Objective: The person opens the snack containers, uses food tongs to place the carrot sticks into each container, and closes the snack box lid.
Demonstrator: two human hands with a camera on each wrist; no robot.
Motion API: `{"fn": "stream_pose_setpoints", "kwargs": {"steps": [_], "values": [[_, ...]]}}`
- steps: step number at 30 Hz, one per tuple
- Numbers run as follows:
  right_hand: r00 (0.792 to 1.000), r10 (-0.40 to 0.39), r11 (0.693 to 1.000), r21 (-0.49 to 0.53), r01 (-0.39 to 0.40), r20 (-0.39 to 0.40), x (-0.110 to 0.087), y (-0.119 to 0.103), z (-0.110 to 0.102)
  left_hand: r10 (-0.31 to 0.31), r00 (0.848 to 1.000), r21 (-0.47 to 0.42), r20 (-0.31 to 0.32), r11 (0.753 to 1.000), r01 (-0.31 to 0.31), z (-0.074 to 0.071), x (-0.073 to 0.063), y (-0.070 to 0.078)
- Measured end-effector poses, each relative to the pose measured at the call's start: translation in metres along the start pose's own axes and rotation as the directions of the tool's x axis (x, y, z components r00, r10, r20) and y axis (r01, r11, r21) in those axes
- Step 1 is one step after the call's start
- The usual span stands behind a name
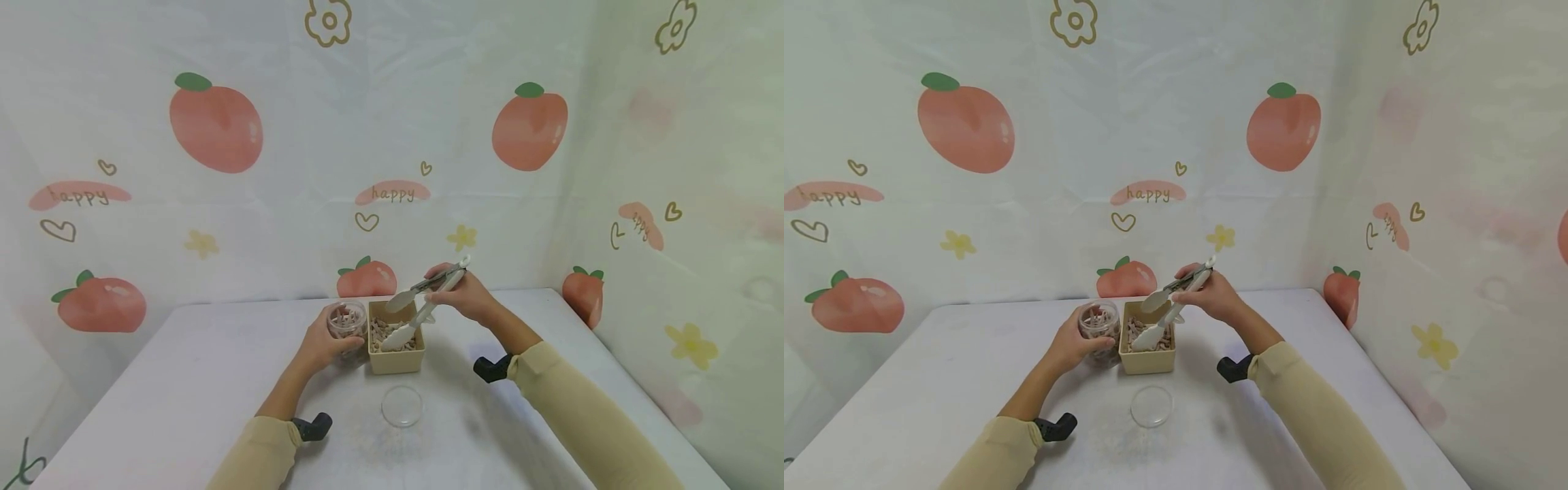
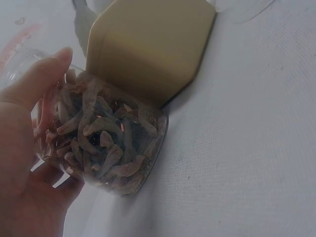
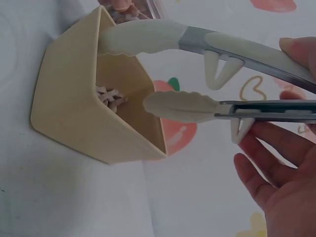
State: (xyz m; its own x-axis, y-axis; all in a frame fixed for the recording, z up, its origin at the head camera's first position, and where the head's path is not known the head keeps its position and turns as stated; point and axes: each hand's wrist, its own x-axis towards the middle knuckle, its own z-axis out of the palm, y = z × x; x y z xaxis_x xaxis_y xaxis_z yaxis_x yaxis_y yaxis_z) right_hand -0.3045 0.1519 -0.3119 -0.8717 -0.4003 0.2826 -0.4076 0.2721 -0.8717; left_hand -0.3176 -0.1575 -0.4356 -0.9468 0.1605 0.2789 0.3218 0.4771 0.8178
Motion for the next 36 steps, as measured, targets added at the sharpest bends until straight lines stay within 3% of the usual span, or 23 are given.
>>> {"fn": "stream_pose_setpoints", "kwargs": {"steps": [6,12,21,36], "values": [[0.998,0.037,0.996,-0.089,-0.031,0.059,0.001,-0.001,-0.001,0.015,1.0,-0.002,-0.005,1.0,-0.015,0.001,0.0,0.0],[0.997,0.018,0.991,-0.132,-0.009,0.07,0.013,0.026,-0.002,0.018,1.0,-0.002,-0.004,1.0,-0.018,0.0,0.0,0.002],[0.985,0.007,0.939,-0.339,0.052,0.17,0.017,0.027,-0.001,-0.022,1.0,-0.003,0.003,1.0,0.022,0.001,-0.003,-0.003],[0.999,-0.02,0.93,-0.365,0.037,0.05,0.018,0.035,-0.001,-0.031,1.0,0.009,0.0,0.999,0.031,0.001,-0.001,0.0]]}}
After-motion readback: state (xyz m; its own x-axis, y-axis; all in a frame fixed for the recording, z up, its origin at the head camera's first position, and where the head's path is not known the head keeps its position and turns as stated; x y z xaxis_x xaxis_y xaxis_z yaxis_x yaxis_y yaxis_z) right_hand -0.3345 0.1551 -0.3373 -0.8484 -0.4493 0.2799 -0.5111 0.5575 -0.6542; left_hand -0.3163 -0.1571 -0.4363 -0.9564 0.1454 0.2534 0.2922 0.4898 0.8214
